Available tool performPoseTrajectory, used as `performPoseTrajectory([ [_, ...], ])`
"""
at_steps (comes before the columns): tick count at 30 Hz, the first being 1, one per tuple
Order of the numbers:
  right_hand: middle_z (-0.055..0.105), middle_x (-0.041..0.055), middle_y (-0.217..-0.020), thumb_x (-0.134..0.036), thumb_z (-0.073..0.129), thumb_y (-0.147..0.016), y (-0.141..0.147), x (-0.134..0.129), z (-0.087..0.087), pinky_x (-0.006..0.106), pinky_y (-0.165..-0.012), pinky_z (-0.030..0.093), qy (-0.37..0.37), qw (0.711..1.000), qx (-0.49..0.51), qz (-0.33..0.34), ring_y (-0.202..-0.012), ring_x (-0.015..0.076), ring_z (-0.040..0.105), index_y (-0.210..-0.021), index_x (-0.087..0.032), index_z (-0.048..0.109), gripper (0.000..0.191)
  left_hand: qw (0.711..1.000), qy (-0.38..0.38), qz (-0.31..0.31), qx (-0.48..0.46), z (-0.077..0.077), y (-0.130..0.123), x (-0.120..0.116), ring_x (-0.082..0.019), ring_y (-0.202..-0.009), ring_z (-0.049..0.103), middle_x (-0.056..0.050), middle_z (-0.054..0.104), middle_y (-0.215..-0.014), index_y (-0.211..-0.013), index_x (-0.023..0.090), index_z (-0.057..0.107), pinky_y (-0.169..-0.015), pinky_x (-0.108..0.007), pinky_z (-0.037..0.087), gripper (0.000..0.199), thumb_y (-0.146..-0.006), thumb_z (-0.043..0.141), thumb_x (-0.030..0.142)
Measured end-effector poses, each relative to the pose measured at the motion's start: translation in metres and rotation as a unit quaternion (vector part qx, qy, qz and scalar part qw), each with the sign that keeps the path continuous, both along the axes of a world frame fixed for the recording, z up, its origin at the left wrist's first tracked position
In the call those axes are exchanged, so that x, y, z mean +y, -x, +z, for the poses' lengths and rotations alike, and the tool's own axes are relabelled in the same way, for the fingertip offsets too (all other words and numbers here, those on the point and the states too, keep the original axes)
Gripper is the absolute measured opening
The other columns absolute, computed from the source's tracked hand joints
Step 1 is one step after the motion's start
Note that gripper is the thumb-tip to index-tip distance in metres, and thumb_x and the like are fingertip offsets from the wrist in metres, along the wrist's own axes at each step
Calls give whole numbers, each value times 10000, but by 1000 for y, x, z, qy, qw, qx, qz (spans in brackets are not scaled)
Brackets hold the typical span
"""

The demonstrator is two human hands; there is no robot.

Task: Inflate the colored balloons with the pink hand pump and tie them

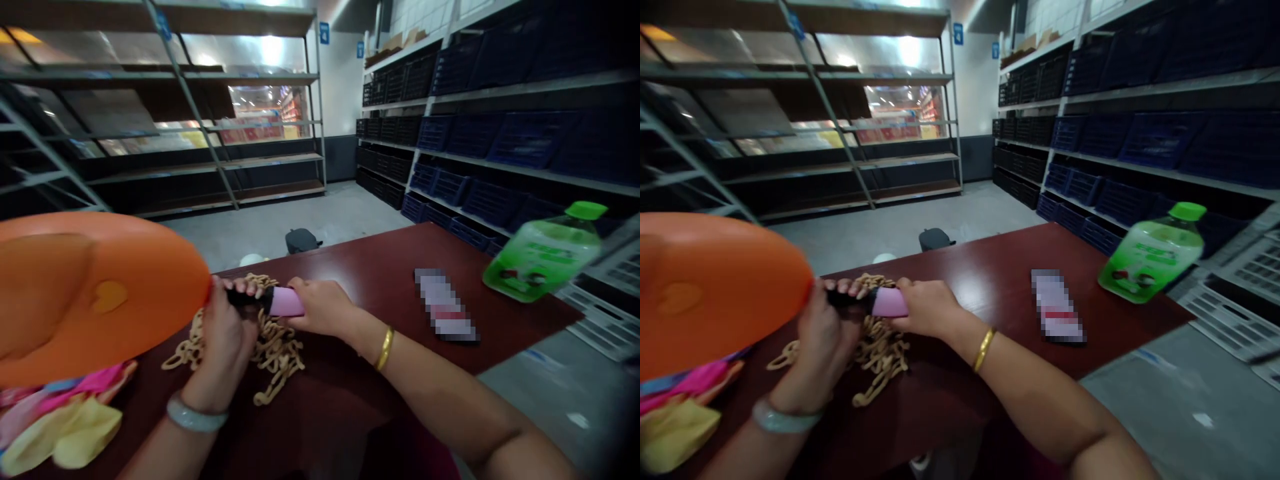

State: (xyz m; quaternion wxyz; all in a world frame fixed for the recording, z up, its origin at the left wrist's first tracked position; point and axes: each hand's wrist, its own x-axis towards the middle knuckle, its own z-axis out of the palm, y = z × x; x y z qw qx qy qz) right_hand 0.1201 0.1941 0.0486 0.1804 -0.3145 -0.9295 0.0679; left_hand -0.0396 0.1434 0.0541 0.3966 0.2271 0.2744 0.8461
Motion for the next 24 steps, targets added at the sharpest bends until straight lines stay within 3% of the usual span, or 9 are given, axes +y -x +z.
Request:
performPoseTrajectory([
  [5,679,67,-1057,-555,598,-825,2,0,-2,311,-680,419,0,1000,6,8,-898,248,655,-1135,-219,503,467,999,10,3,-37,-5,9,2,-122,-597,511,16,492,-629,-696,176,491,-606,-260,485,268,-858,624,342],
  [11,663,82,-1091,-528,568,-859,4,-1,-6,336,-718,429,-29,1000,10,5,-930,254,638,-1186,-207,505,463,999,9,24,-45,1,6,-3,-151,-628,583,3,555,-662,-718,177,516,-665,-324,522,221,-844,628,320],
  [17,658,59,-993,-503,599,-827,2,3,-5,339,-699,434,-53,998,13,-7,-900,254,622,-1042,-203,577,369,996,-14,71,-44,2,26,0,-173,-614,623,4,600,-639,-710,186,494,-748,-405,531,258,-809,662,355],
  [20,654,47,-1010,-441,625,-806,-1,4,-3,322,-691,434,-52,998,18,8,-893,241,627,-1221,-227,537,475,996,-2,84,-33,0,33,1,-194,-646,658,-23,645,-649,-687,182,481,-755,-390,529,294,-797,667,381],
  [22,640,27,-1043,-397,620,-809,-2,4,0,304,-681,429,-61,997,18,39,-876,220,632,-1392,-312,403,627,997,14,71,-28,-1,33,2,-202,-668,675,-44,672,-670,-679,178,484,-750,-372,530,293,-797,667,374],
  [24,621,17,-1074,-372,613,-811,-3,3,2,290,-664,420,-73,995,12,63,-847,203,634,-1438,-391,327,690,998,33,54,-31,-2,30,1,-208,-694,686,-65,693,-699,-684,171,504,-756,-366,533,264,-807,659,346],
])
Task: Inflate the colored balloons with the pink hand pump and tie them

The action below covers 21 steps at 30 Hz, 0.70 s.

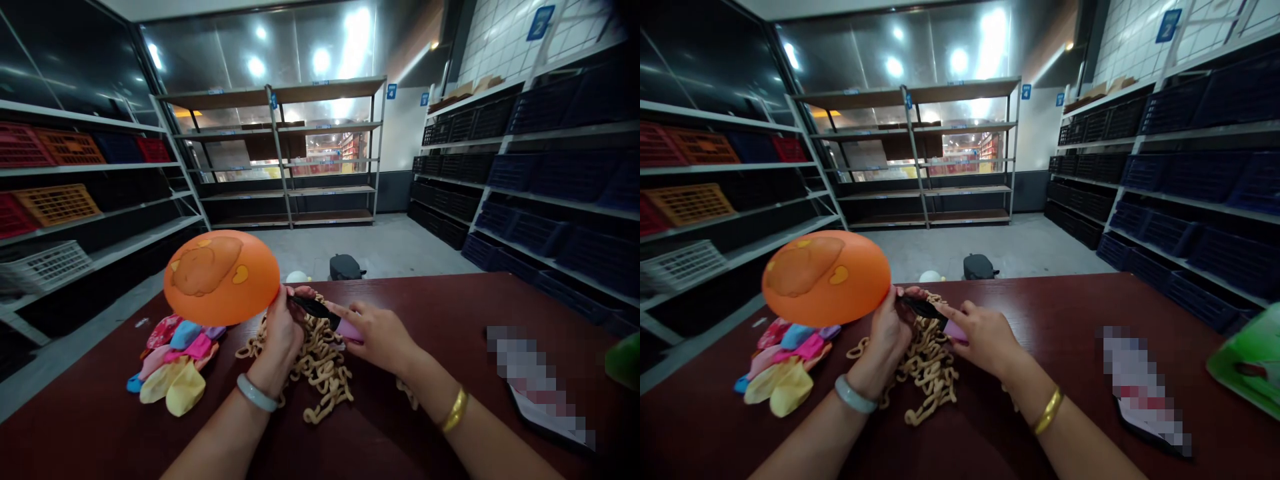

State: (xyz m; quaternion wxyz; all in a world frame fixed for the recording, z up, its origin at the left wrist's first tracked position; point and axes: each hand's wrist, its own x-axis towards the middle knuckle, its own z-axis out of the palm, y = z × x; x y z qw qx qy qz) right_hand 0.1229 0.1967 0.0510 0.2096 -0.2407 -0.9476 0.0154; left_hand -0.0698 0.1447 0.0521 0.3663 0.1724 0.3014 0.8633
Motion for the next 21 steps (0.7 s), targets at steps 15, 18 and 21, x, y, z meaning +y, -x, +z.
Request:
performPoseTrajectory([
  [15,632,64,-1036,-387,564,-784,-30,54,-6,308,-660,391,33,984,-99,-144,-879,259,654,-1308,-312,514,532,994,90,54,44,-1,25,-6,-104,-541,550,18,574,-597,-607,190,401,-559,-232,497,289,-745,628,304],
  [18,648,65,-1010,-358,583,-762,-36,63,-10,313,-683,389,60,975,-129,-169,-929,271,648,-1288,-308,531,531,992,97,8,83,1,18,-7,-98,-496,487,27,510,-549,-592,200,369,-432,-185,368,327,-719,634,343],
  [21,654,76,-1018,-340,601,-751,-41,69,-14,322,-703,395,81,967,-153,-187,-969,283,640,-1283,-295,535,538,988,103,-26,111,5,11,-10,-95,-474,439,30,466,-528,-584,202,353,-396,-181,280,358,-722,632,379],
])
